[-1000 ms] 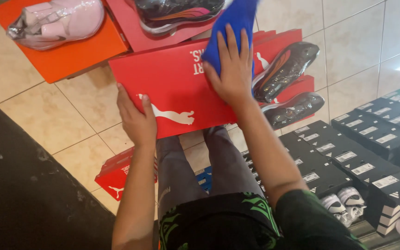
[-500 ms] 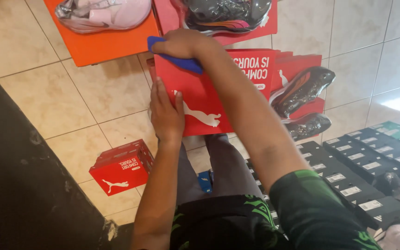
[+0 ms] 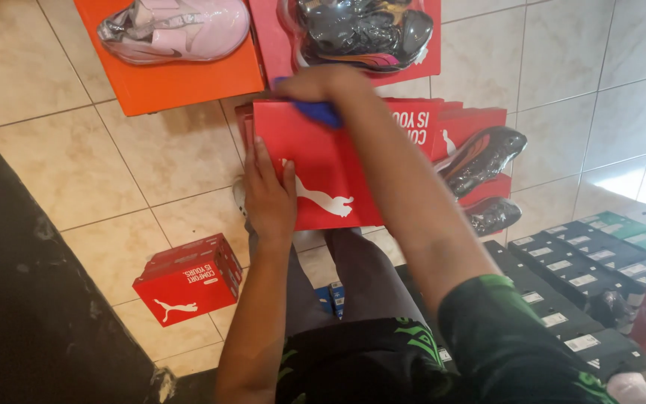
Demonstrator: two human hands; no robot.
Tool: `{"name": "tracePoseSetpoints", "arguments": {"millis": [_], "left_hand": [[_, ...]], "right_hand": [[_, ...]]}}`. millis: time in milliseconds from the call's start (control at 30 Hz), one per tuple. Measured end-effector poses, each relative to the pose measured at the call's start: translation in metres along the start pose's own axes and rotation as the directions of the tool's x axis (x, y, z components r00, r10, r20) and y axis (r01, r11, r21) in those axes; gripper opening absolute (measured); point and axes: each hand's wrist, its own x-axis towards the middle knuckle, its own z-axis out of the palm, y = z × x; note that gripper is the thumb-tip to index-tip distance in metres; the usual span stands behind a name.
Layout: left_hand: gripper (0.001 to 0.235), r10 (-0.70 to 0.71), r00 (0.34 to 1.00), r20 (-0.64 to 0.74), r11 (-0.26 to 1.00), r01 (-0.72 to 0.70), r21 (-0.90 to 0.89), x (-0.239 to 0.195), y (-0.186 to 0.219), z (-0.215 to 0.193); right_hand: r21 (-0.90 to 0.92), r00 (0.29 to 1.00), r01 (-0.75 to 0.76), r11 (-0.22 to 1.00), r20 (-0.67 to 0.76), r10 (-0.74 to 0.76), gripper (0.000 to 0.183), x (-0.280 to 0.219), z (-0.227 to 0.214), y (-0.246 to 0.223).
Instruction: Clean shoe boxes using a blue cloth and organize them into stacks.
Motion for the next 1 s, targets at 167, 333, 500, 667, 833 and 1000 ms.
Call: {"name": "tracePoseSetpoints", "arguments": {"millis": [167,333,500,667,833,1000], "left_hand": [[0.058,-0.049,0.999,0.024,0.999,0.049,-0.022,0.000,-0.002,0.004],[0.059,-0.063,0.997,0.049,0.997,0.065,-0.038,-0.002,-0.002,0.003],[0.058,-0.087,0.988,0.125,0.996,0.089,-0.016,-0.006,-0.002,0.004],[0.060,-0.092,0.985,0.145,0.994,0.099,-0.044,-0.003,-0.008,0.005],[0.056,-0.012,1.000,0.023,1.000,0.012,0.019,-0.004,-0.012,0.015],[0.060,-0.155,0.977,0.145,0.988,0.150,0.042,-0.006,-0.009,0.015]], "right_hand": [[0.027,0.992,0.124,0.992,-0.034,-0.123,0.069,0.013,0.009,-0.024],[0.089,0.994,0.007,0.996,-0.106,0.003,0.080,-0.033,-0.006,0.059],[0.258,0.941,-0.312,0.914,-0.051,0.336,0.050,-0.067,-0.014,0.113],[0.025,0.987,-0.144,0.989,-0.061,0.145,0.072,-0.025,-0.005,0.051],[-0.004,0.987,0.135,0.991,-0.085,-0.135,0.078,0.023,0.023,-0.038],[0.005,0.961,0.214,0.977,-0.183,-0.210,0.097,0.010,0.024,-0.001]]}}
